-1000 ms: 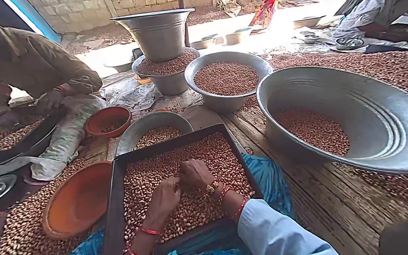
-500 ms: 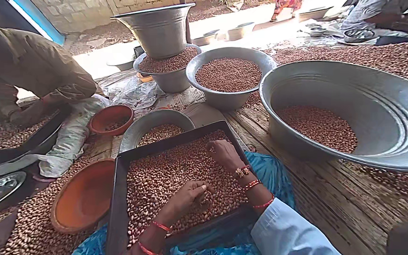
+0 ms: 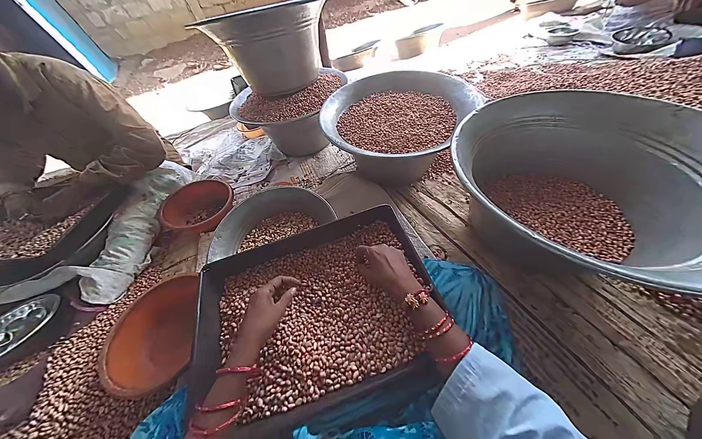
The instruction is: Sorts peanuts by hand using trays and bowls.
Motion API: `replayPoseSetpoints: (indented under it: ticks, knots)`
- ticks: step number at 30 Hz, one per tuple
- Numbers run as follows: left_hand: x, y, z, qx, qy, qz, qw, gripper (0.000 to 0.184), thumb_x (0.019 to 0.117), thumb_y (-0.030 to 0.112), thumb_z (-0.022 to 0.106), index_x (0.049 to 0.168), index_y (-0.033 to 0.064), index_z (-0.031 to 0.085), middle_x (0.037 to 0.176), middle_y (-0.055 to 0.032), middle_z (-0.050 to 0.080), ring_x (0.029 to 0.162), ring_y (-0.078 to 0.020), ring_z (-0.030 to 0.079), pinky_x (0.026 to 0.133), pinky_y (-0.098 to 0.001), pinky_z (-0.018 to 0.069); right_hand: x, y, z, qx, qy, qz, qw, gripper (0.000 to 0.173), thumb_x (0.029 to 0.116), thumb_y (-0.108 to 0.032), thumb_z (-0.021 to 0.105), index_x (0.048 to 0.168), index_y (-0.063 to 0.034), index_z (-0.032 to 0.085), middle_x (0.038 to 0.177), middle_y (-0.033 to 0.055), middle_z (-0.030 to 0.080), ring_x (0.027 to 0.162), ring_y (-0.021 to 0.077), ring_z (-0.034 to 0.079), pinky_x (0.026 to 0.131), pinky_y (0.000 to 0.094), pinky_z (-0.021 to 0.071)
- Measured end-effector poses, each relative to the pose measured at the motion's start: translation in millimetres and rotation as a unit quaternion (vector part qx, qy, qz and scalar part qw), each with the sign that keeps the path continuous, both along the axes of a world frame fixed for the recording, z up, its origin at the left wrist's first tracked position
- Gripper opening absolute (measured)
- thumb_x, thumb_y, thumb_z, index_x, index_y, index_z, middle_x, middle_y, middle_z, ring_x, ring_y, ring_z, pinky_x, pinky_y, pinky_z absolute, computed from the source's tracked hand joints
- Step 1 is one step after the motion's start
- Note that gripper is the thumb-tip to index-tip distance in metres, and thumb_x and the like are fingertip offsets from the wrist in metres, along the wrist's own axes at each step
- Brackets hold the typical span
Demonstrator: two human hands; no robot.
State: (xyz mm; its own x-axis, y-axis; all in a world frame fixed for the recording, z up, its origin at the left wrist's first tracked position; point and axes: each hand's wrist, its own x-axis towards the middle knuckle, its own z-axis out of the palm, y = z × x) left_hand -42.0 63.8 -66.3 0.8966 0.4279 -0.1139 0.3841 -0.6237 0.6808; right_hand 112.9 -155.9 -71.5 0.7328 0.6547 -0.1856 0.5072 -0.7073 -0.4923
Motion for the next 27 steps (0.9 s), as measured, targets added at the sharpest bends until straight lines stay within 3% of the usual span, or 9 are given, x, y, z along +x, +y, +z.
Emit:
replayPoseSetpoints:
  ticks: [4,5,7,10,15,18,20,23,27]
  knots:
    - [6,-43,3,0.082,0.07,-0.101,0.989,0.018,0.1016,0.018,0.063,0.114,0.0114,0.075,0.086,-0.0084,0.07,0.074,-0.0208,0.063,0.077,-0.0437,0.0514,8,-3,-2,0.076,0.053,-0.006,0.996,0.034,0.0986,-0.027,0.061,0.127,-0.01,0.067,0.112,0.0172,0.072,0.106,0.0347,0.068,0.091,0.057,0.051]
    - [10,-52,2,0.102,0.068,-0.119,0.985,0.02,0.1014,0.018,0.062,0.115,0.0112,0.076,0.086,-0.0105,0.071,0.075,-0.0243,0.064,0.077,-0.0464,0.0522,9,-6,-2,0.128,0.071,-0.013,0.989,0.032,0.098,-0.027,0.062,0.124,-0.0087,0.068,0.103,0.0153,0.071,0.095,0.0305,0.068,0.085,0.0524,0.0516]
    - [17,-65,-1,0.134,0.055,-0.145,0.979,0.023,0.1011,0.017,0.061,0.117,0.01,0.076,0.092,-0.0149,0.074,0.081,-0.0309,0.069,0.081,-0.0519,0.0542,9,-11,-6,0.285,0.14,-0.034,0.948,0.022,0.0967,-0.022,0.06,0.112,-0.0066,0.064,0.077,0.0007,0.053,0.064,0.0113,0.048,0.063,0.0326,0.0418]
    - [27,-81,-1,0.176,0.091,-0.152,0.968,0.026,0.1018,0.019,0.061,0.121,0.008,0.075,0.111,-0.0181,0.075,0.104,-0.0368,0.071,0.094,-0.0553,0.0525,2,-18,0,0.434,0.246,-0.072,0.863,0.016,0.0947,-0.008,0.05,0.109,-0.005,0.056,0.071,-0.0065,0.046,0.053,0.0012,0.038,0.05,0.021,0.033]
    - [30,-81,-12,0.176,0.083,-0.166,0.967,0.024,0.0993,0.021,0.064,0.116,0.0068,0.076,0.105,-0.0183,0.075,0.099,-0.0368,0.072,0.091,-0.055,0.0539,-25,-20,11,0.185,0.122,-0.002,0.975,0.027,0.0974,-0.016,0.057,0.121,-0.0054,0.065,0.087,0.0094,0.063,0.077,0.0227,0.059,0.073,0.0442,0.0482]
    - [27,-60,-11,0.089,0.035,-0.114,0.989,0.016,0.0975,0.018,0.068,0.106,0.0081,0.077,0.081,-0.0087,0.07,0.071,-0.0204,0.063,0.074,-0.0423,0.0513,-42,-10,6,0.069,0.066,0.053,0.994,0.024,0.0995,-0.019,0.063,0.119,-0.0062,0.071,0.109,0.0186,0.073,0.106,0.0364,0.069,0.091,0.0566,0.0514]
    - [22,-39,-6,0.029,0.003,-0.045,0.999,0.012,0.0972,0.016,0.071,0.104,0.0082,0.076,0.081,-0.0029,0.07,0.066,-0.0102,0.058,0.07,-0.0336,0.0492,-49,-5,6,0.024,0.056,0.061,0.996,0.025,0.1,-0.016,0.062,0.12,-0.0052,0.072,0.117,0.0204,0.072,0.113,0.0389,0.067,0.095,0.059,0.05]
    - [9,-17,1,0.045,-0.014,0.011,0.999,0.012,0.0973,0.012,0.07,0.107,0.0062,0.074,0.088,-0.007,0.071,0.072,-0.0155,0.062,0.074,-0.0404,0.0504,-51,-1,2,-0.005,0.039,0.071,0.997,0.024,0.1015,-0.017,0.06,0.118,-0.0035,0.072,0.114,0.022,0.072,0.109,0.0403,0.068,0.091,0.0589,0.0511]
    - [-3,-26,-1,0.134,0.049,-0.056,0.988,0.016,0.0988,0.013,0.066,0.11,0.0093,0.078,0.088,-0.0132,0.073,0.076,-0.0279,0.067,0.077,-0.0493,0.0523,-50,3,3,-0.023,0.041,0.071,0.996,0.025,0.1022,-0.016,0.057,0.118,-0.0033,0.071,0.113,0.0217,0.071,0.109,0.0397,0.068,0.091,0.058,0.0507]
